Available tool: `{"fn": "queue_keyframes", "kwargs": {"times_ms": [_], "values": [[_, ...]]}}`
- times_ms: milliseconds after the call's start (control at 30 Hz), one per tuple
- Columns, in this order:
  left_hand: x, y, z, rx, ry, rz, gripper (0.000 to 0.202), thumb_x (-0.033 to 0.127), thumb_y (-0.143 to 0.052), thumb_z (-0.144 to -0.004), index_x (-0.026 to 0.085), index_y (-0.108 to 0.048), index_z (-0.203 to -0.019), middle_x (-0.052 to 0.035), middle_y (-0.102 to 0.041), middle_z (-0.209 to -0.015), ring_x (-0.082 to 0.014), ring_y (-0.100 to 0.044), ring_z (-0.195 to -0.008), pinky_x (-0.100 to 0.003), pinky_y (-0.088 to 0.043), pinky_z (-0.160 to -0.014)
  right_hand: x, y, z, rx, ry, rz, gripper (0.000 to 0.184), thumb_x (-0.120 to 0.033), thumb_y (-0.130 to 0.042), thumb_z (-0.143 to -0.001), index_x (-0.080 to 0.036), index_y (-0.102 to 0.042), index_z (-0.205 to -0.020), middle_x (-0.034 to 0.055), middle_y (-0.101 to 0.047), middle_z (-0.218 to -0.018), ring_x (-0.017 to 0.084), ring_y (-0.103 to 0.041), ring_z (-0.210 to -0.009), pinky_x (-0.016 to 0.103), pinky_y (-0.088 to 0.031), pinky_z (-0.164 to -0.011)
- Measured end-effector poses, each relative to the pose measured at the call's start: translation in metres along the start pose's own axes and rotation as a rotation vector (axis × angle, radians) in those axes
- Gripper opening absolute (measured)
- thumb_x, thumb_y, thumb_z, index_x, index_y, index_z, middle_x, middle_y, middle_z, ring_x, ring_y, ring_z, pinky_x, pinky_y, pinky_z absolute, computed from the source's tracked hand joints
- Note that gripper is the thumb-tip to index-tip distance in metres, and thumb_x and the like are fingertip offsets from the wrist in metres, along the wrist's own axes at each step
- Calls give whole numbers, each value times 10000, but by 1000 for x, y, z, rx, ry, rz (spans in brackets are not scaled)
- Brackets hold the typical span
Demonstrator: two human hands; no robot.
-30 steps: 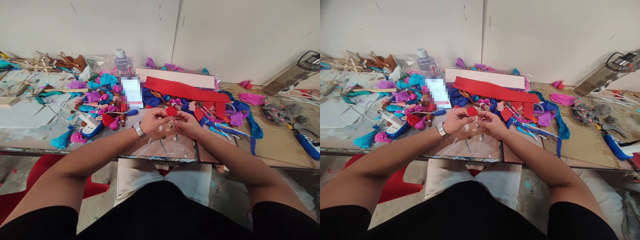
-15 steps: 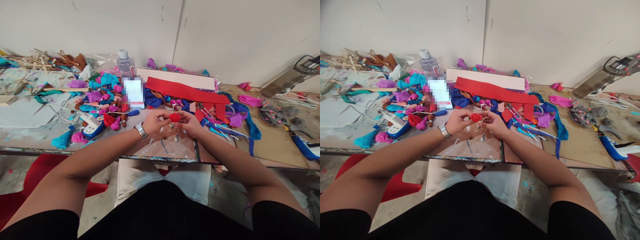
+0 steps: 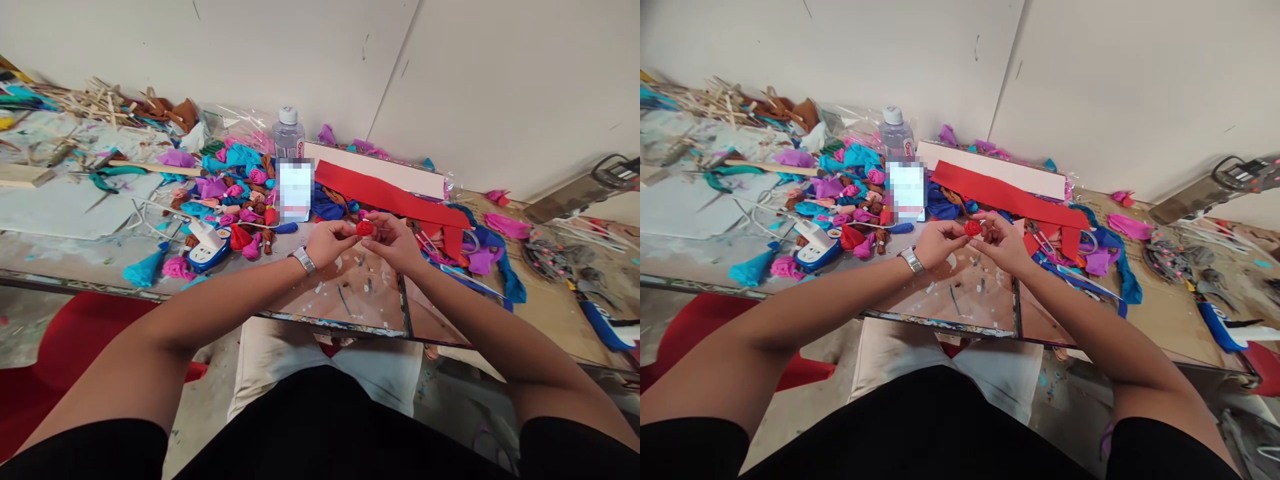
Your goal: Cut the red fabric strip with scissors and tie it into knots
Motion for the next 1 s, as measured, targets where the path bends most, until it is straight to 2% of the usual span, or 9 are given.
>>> {"fn": "queue_keyframes", "kwargs": {"times_ms": [233, 367, 433, 533, 633, 700, 800, 900, 1000], "values": [[-7, 1, -2, -21, -6, -54, 176, 338, -792, -850, 163, -781, -837, -41, -807, -837, -153, -703, -735, -263, -530, -678, 6, -6, -10, 5, -49, 27, 527, -517, -963, -735, -233, -729, -1113, 47, -738, -1028, 161, -643, -794, 314, -543, -733], [-13, -7, 0, -121, 75, -103, 434, 420, -863, -833, 157, -790, -1171, -44, -814, -864, -158, -717, -732, -264, -531, -678, 4, 1, -15, 51, -60, -34, 508, -494, -971, -721, -242, -735, -1094, 53, -760, -1060, 184, -682, -863, 326, -561, -762], [-12, -11, 3, -165, 80, -185, 468, 460, -875, -825, 160, -792, -1175, -28, -791, -815, -145, -683, -676, -256, -491, -638, 1, 6, -19, 63, -57, -53, 484, -463, -966, -738, -252, -742, -1112, 52, -763, -1081, 184, -684, -876, 335, -564, -791], [2, -27, 12, -328, -43, -331, 320, 475, -828, -875, 177, -825, -993, -10, -742, -724, -130, -635, -633, -253, -422, -622, 0, 10, -26, 59, -42, -62, 463, -420, -966, -750, -262, -747, -1126, 43, -762, -1092, 174, -677, -869, 338, -557, -812], [20, -52, 32, -623, -249, -362, 281, 473, -782, -925, 199, -834, -951, -25, -763, -761, -127, -640, -656, -254, -402, -638, 7, 6, -36, 47, -38, -60, 469, -436, -971, -739, -254, -751, -1111, 36, -758, -1066, 173, -676, -870, 335, -554, -816], [28, -64, 48, -788, -345, -368, 274, 477, -780, -929, 210, -835, -952, -37, -784, -791, -139, -660, -683, -264, -396, -643, 12, -5, -42, 6, -53, -56, 472, -473, -957, -751, -241, -753, -1107, 39, -756, -1037, 180, -678, -878, 336, -557, -823], [35, -74, 63, -901, -419, -410, 241, 476, -806, -903, 236, -815, -884, -27, -782, -747, -154, -674, -674, -291, -356, -614, 11, -33, -53, -105, -64, -56, 492, -529, -925, -784, -227, -748, -1130, 53, -761, -1028, 197, -685, -901, 347, -567, -841], [43, -79, 73, -948, -497, -409, 245, 457, -808, -904, 244, -769, -787, -19, -781, -723, -161, -676, -657, -315, -327, -592, -5, -67, -66, -255, -28, -44, 491, -550, -892, -822, -216, -736, -1147, 75, -761, -1054, 211, -686, -911, 362, -566, -847], [46, -80, 77, -958, -528, -412, 259, 466, -806, -904, 246, -738, -785, -12, -788, -734, -168, -687, -665, -322, -325, -596, -22, -101, -79, -369, 43, 28, 470, -534, -850, -865, -201, -723, -1171, 78, -741, -1065, 185, -645, -831, 335, -535, -774]]}}
Point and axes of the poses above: each hand's wrist, its own z-axis away from the middle knuckle, its own y-axis out of the back of the hand, x = y × z, the point moved 9 cm from there along -z, towards the middle knuckle
